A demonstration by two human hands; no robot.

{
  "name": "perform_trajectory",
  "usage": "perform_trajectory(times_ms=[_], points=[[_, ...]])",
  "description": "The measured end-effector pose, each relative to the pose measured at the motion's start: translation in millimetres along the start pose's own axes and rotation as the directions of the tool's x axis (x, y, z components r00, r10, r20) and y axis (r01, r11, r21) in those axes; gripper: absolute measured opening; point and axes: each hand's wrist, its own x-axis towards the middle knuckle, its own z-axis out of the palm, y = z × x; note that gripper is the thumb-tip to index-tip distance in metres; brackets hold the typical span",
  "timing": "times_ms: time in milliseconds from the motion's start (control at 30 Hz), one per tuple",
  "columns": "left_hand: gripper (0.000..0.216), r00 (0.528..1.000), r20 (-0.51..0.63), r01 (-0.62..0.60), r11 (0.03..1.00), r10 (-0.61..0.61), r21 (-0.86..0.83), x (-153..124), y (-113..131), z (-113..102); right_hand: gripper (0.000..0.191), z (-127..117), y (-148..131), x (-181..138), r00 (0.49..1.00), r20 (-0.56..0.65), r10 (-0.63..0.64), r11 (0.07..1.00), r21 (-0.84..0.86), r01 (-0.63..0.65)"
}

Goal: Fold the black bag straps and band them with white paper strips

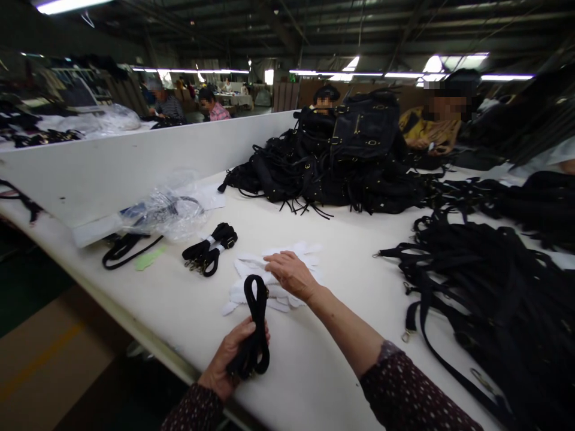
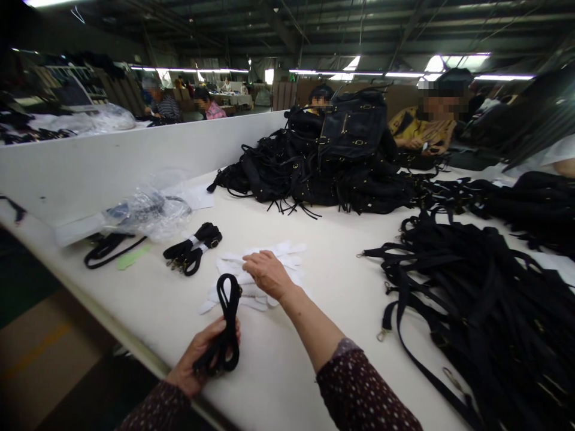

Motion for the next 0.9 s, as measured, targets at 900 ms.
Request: perform_trajectory(times_ms=[900], points=[[0.033,0.992,0.129,-0.073,0.813,-0.002,0.578,-10.4,-54.6,59.5,0.015,-82.7,-60.3,-270.5,0.663,-0.048,0.747,0.646,-0.183,-0.741]])
